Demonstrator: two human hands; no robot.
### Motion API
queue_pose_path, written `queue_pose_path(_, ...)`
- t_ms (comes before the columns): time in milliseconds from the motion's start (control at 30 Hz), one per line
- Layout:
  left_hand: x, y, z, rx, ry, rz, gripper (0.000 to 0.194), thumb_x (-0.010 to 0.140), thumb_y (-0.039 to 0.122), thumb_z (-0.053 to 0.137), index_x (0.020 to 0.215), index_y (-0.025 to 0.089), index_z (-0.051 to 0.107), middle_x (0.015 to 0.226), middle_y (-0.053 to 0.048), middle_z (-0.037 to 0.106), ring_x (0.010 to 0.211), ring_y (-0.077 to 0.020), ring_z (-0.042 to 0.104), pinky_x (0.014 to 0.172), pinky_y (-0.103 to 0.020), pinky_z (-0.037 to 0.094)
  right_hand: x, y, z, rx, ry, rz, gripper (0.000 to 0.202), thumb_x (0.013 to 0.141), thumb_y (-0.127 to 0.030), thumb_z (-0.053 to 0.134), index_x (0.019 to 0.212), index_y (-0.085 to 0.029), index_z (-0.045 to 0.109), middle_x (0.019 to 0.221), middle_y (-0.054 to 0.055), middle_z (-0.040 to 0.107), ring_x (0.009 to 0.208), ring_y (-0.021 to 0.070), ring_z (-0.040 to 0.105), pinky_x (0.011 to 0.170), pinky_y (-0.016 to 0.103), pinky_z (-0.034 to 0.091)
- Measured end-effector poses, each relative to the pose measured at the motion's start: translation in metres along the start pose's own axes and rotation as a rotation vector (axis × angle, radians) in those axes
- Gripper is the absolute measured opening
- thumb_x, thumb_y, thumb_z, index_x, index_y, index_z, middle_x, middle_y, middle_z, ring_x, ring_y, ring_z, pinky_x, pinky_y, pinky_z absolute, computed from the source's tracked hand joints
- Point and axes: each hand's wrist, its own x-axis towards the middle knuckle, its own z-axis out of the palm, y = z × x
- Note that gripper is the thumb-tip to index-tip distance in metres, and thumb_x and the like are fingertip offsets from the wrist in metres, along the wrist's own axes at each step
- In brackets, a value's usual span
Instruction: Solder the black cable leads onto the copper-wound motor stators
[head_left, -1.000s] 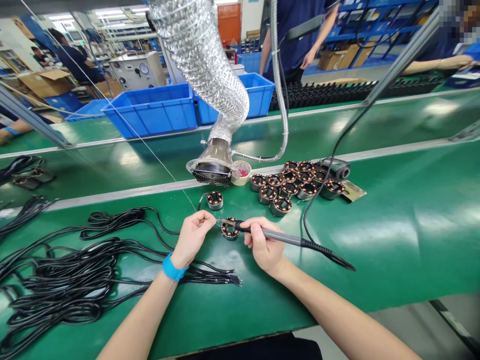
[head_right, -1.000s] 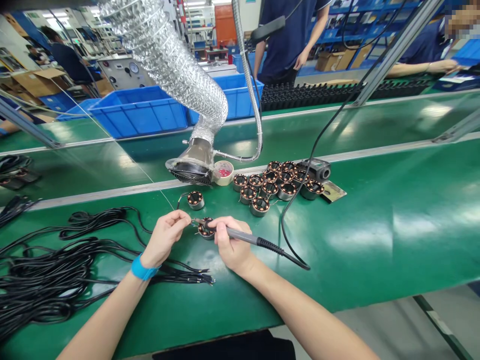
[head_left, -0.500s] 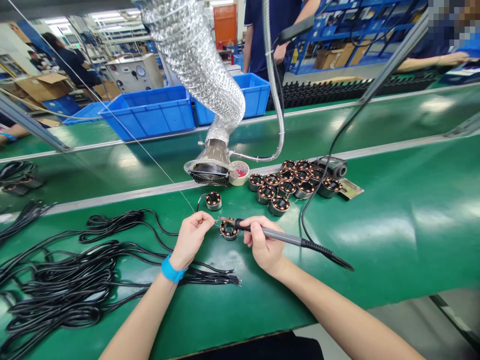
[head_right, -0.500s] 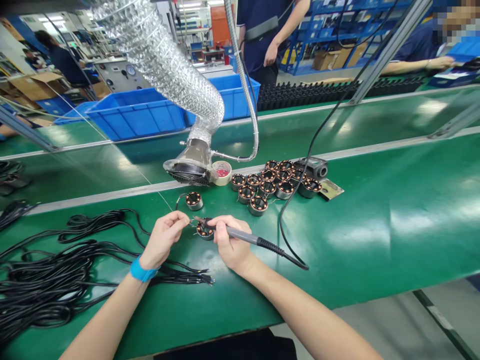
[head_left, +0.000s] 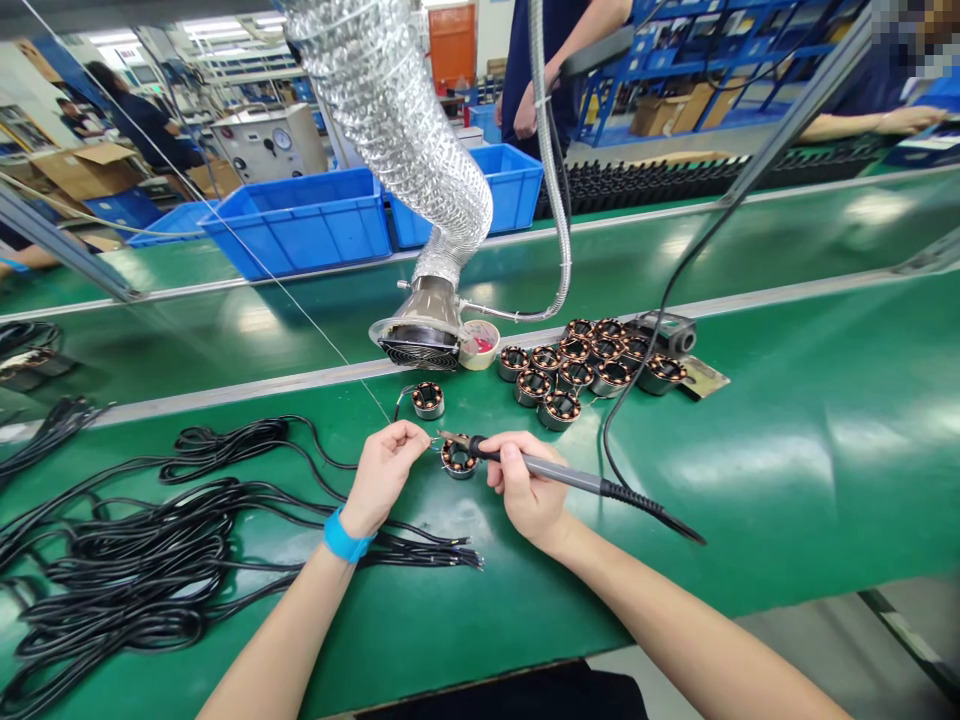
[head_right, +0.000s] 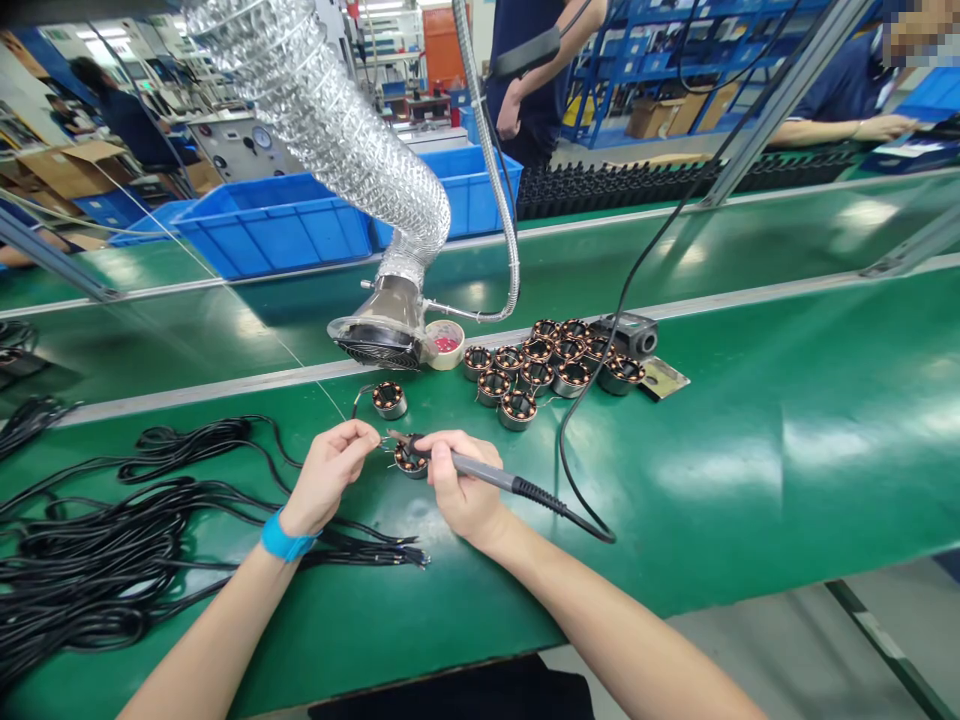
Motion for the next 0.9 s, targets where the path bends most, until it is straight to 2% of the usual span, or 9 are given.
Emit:
queue_pose_path(233, 0.0, -0.001, 0.0, 0.001, -0.002, 0.001, 0.019, 0.078, 0.033, 0.065, 0.073, 0.016, 0.061, 0.055, 0.006, 0.045, 0.046, -0.0065, 0.03, 0.047, -0.022, 0.025, 0.0, 0.0, 0.001, -0.002, -0.013, 0.002, 0.025, 0.097, -0.027, 0.043, 0.089, -0.02, 0.066, 0.05, -0.005, 0.056, 0.048, 0.0123, 0.061, 0.052, 0.025, 0.051)
queue_pose_path(467, 0.0, -0.003, -0.001, -0.007, -0.002, 0.001, 0.018, 0.079, 0.031, 0.066, 0.073, 0.015, 0.061, 0.055, 0.007, 0.043, 0.046, -0.0053, 0.025, 0.046, -0.021, 0.022, 0.001, 0.0, 0.003, -0.064, -0.046, -0.042, 0.023, 0.097, -0.025, 0.044, 0.091, -0.021, 0.066, 0.055, -0.004, 0.06, 0.053, 0.0118, 0.063, 0.058, 0.025, 0.052)
queue_pose_path(633, 0.001, -0.003, -0.001, -0.005, -0.003, 0.002, 0.018, 0.08, 0.031, 0.066, 0.073, 0.015, 0.06, 0.056, 0.006, 0.044, 0.046, -0.005, 0.025, 0.045, -0.021, 0.021, 0.004, -0.001, 0.006, -0.11, -0.09, -0.093, 0.02, 0.096, -0.022, 0.046, 0.096, -0.021, 0.066, 0.071, -0.001, 0.068, 0.063, 0.0122, 0.066, 0.066, 0.026, 0.053)
queue_pose_path(733, -0.002, -0.002, -0.001, 0.021, -0.004, 0.006, 0.019, 0.08, 0.032, 0.065, 0.074, 0.015, 0.061, 0.059, 0.006, 0.047, 0.047, -0.005, 0.028, 0.045, -0.02, 0.023, 0.009, 0.003, 0.011, -0.135, -0.126, -0.2, 0.017, 0.094, -0.017, 0.05, 0.104, -0.022, 0.064, 0.08, 0.0, 0.07, 0.069, 0.0127, 0.064, 0.07, 0.027, 0.052)
queue_pose_path(800, -0.005, 0.0, -0.001, 0.061, -0.007, 0.009, 0.02, 0.081, 0.033, 0.065, 0.075, 0.015, 0.061, 0.061, 0.005, 0.05, 0.048, -0.0053, 0.031, 0.046, -0.02, 0.025, 0.011, 0.006, 0.016, -0.16, -0.158, -0.269, 0.02, 0.093, -0.015, 0.053, 0.109, -0.022, 0.062, 0.087, 0.002, 0.069, 0.076, 0.0143, 0.064, 0.074, 0.029, 0.052)
queue_pose_path(900, -0.011, 0.004, 0.0, 0.113, -0.024, 0.032, 0.02, 0.083, 0.034, 0.064, 0.075, 0.015, 0.062, 0.065, 0.004, 0.054, 0.05, -0.0061, 0.035, 0.049, -0.02, 0.029, 0.014, 0.01, 0.023, -0.145, -0.245, -0.271, 0.029, 0.093, -0.013, 0.054, 0.12, -0.022, 0.059, 0.101, 0.006, 0.063, 0.091, 0.0163, 0.062, 0.081, 0.03, 0.053)
